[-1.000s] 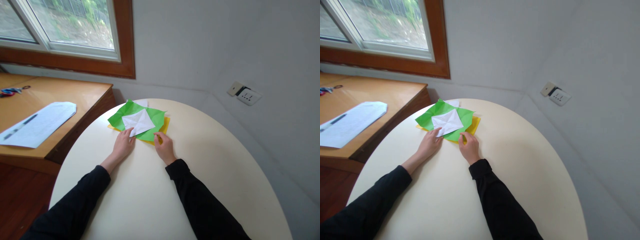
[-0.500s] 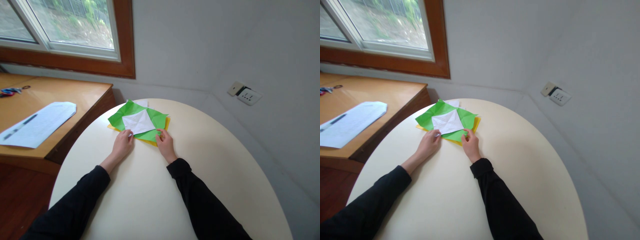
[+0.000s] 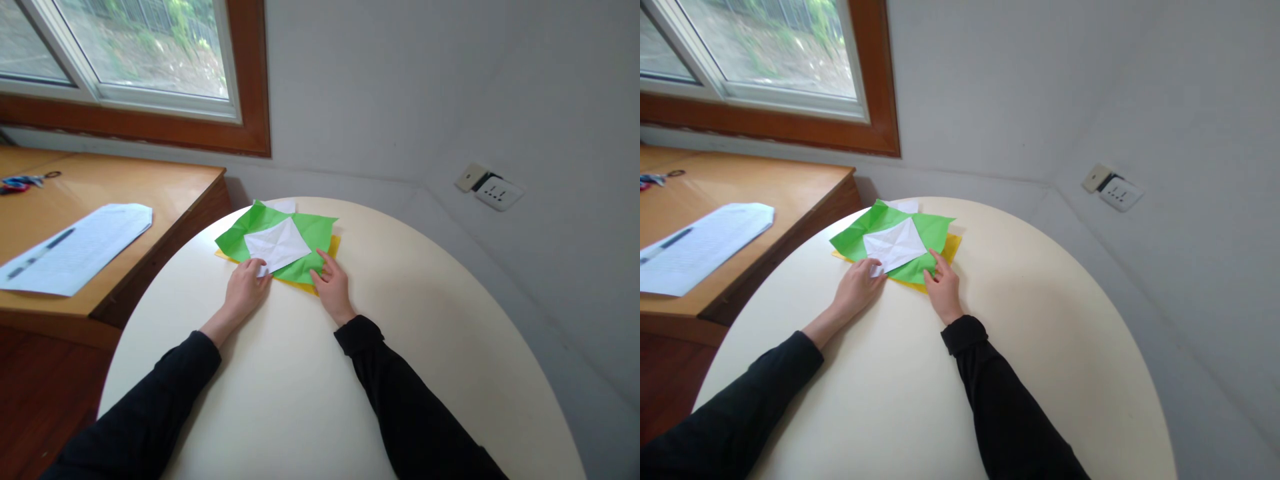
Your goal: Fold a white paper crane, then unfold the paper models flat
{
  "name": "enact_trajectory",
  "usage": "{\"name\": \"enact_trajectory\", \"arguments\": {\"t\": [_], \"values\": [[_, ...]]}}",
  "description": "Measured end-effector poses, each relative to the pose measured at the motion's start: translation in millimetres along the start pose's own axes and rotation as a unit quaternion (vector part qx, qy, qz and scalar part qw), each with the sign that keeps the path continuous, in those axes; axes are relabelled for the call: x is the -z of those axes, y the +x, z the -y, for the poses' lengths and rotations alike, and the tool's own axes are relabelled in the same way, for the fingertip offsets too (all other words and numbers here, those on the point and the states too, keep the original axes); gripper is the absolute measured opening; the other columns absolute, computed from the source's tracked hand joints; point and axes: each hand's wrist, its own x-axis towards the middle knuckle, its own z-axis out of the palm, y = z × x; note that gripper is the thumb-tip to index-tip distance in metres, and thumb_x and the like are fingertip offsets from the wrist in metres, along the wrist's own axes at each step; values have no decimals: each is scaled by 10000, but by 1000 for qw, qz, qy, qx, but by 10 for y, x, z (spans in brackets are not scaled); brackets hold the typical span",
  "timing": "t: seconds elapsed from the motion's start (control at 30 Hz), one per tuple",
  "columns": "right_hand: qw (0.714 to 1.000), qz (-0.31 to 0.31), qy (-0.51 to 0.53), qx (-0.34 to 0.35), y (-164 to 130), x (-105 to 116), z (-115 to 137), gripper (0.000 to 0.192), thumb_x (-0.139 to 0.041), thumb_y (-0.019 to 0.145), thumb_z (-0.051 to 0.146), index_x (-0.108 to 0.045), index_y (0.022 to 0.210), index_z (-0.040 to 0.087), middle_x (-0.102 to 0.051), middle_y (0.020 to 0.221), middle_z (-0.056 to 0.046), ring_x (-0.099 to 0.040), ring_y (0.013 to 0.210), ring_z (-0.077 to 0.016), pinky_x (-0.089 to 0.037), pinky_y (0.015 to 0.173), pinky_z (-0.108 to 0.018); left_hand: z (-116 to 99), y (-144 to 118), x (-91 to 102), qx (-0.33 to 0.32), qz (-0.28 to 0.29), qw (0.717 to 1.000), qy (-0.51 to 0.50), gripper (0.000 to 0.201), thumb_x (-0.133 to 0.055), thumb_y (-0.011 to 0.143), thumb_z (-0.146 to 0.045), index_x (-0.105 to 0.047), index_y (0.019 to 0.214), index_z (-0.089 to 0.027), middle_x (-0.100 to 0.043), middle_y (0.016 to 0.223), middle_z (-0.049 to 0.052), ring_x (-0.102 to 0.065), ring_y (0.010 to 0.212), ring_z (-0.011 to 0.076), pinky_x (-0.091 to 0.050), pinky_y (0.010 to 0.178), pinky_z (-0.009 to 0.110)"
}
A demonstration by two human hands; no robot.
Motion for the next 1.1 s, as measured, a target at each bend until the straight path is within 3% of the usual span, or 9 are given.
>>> {"name": "enact_trajectory", "arguments": {"t": [0.13, 0.33, 0.57, 0.77, 0.87, 1.1], "values": [[1000, -4, 13, 21, -24, 6, 50, 431, -529, 729, 240, -570, 1151, 167, -419, 618, 52, -264, 421, -53, -325, 372, -173, 8, 6, -12, 6, -2, 1000, -5, 241, -475, 795, -267, -555, 1005, -182, -611, 1014, 101, -561, 947, 261, -454, 804, 367], [1000, -14, -4, 22, -16, 11, -3, 364, -521, 741, 240, -626, 1081, 164, -373, 529, 64, -220, 418, -67, -273, 368, -192, 8, 5, -4, 9, -16, 999, -37, 193, -397, 822, -212, -567, 911, -188, -620, 960, 86, -586, 871, 226, -458, 764, 340], [998, -14, -27, 61, 12, 13, -41, 262, -510, 751, 209, -686, 940, 168, -646, 789, -28, -474, 552, -104, -420, 507, -224, 37, 14, -45, -3, -71, 996, -49, 165, -403, 835, -224, -553, 879, -175, -626, 910, 91, -590, 851, 230, -456, 737, 352], [989, -55, -57, 123, 4, 35, -38, 300, -482, 815, 216, -655, 1060, 192, -668, 881, -49, -582, 710, -143, -493, 671, -271, 41, 22, -27, -55, -151, 985, -69, 105, -448, 813, -198, -550, 796, -179, -629, 907, 79, -586, 871, 220, -447, 779, 362], [984, -88, -69, 141, 4, 60, -36, 302, -471, 839, 237, -643, 1084, 192, -666, 905, -62, -596, 732, -146, -507, 682, -275, 42, 16, -14, -77, -182, 978, -70, 92, -494, 790, -205, -555, 725, -183, -620, 931, 71, -579, 893, 213, -439, 800, 365], [975, -165, -71, 128, 129, 231, -148, 331, -483, 833, 288, -621, 1117, 189, -646, 1076, -79, -616, 883, -173, -529, 733, -295, 86, 20, -44, -81, -155, 984, -32, 113, -516, 760, -201, -602, 694, -171, -589, 881, 74, -574, 823, 209, -454, 757, 367]]}}
